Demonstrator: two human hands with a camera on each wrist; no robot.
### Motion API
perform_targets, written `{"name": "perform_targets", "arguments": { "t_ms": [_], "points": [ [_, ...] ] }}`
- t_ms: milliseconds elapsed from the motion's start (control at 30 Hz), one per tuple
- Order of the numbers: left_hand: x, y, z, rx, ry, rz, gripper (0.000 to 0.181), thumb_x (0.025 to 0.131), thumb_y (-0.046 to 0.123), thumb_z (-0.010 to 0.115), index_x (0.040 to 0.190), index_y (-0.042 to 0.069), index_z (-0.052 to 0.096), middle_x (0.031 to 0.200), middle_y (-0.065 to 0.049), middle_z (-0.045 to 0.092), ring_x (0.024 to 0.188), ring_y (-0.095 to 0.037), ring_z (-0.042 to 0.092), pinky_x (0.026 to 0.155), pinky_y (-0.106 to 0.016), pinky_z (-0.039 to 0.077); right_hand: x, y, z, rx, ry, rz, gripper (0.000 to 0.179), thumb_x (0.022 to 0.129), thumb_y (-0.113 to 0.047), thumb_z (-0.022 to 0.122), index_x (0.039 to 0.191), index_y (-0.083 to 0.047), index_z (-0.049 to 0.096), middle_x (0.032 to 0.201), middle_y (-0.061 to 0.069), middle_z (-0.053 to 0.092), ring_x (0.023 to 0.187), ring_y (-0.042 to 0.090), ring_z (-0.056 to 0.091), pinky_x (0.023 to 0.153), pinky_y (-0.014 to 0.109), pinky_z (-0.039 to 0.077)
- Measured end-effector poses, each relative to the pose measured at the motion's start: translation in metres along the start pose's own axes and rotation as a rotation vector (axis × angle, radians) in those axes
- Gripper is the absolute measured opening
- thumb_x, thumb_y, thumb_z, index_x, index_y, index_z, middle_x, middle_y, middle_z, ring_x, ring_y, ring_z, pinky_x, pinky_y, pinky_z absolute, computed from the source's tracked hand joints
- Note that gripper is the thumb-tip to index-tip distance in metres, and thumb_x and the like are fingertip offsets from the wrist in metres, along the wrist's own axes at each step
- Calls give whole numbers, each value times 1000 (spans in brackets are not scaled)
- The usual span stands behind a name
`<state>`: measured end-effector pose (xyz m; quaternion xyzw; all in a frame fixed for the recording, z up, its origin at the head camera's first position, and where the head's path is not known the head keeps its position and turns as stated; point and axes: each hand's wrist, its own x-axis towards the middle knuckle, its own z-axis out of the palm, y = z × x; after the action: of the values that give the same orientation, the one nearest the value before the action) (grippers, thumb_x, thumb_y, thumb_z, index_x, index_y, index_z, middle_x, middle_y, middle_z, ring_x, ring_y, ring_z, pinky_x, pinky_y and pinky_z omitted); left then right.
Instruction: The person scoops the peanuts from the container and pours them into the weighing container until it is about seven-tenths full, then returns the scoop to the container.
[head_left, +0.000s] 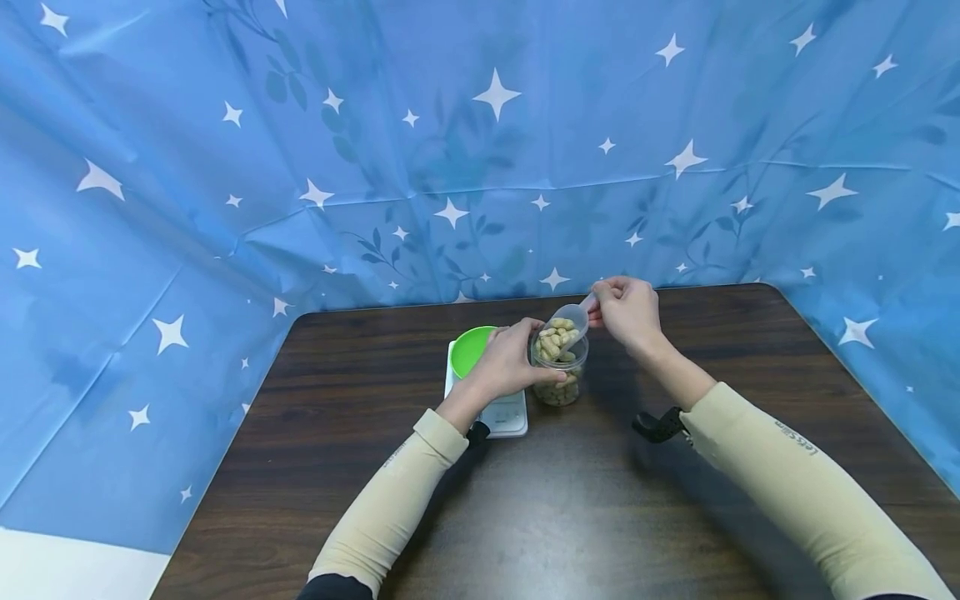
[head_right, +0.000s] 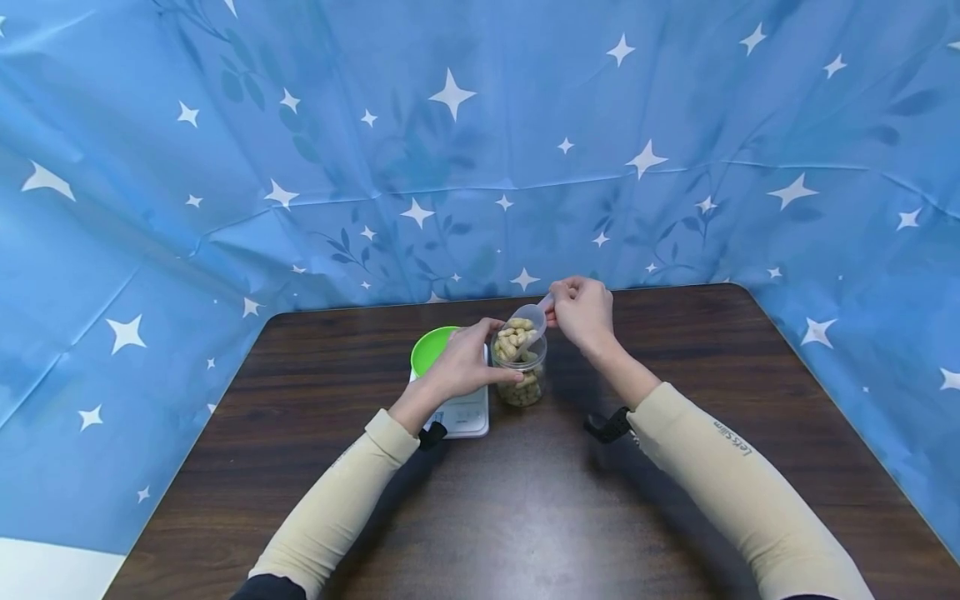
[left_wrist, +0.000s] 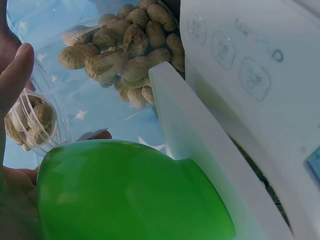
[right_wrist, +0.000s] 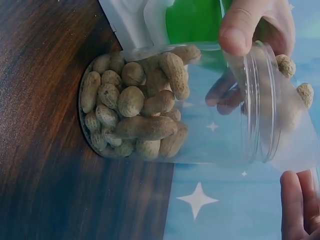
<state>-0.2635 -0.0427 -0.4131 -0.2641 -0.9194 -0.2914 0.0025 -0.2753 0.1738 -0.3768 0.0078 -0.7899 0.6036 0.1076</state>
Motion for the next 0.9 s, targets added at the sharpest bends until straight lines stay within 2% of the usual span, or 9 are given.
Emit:
{"name": "perform_targets", "arguments": {
  "t_ms": [167, 400, 900],
  "points": [
    [1, 1, 0, 8, -2, -1, 87, 77, 54, 88, 142, 9, 51, 132, -3, 64, 119, -16, 60, 112, -44, 34, 2, 1, -5, 69, -7, 40, 34, 108, -16, 51, 117, 13, 64, 74, 6, 71, 61, 9, 71, 69, 34, 60],
    [1, 0, 1, 13, -4, 10, 87, 77, 55, 87, 142, 9, 52, 133, -3, 64, 119, -16, 60, 112, -43, 34, 3, 4, -13, 138, -27, 101, 36, 109, -16, 48, 123, 15, 60, 77, 4, 71, 66, 9, 71, 73, 32, 60],
    [1, 1, -1, 7, 0, 10, 86, 77, 53, 88, 141, 9, 53, 133, -3, 64, 121, -16, 59, 113, -45, 32, 7, 11, -24, 162, 1, 156, 39, 111, -19, 47, 125, 16, 58, 78, 3, 69, 69, 8, 70, 73, 29, 59]
  ]
}}
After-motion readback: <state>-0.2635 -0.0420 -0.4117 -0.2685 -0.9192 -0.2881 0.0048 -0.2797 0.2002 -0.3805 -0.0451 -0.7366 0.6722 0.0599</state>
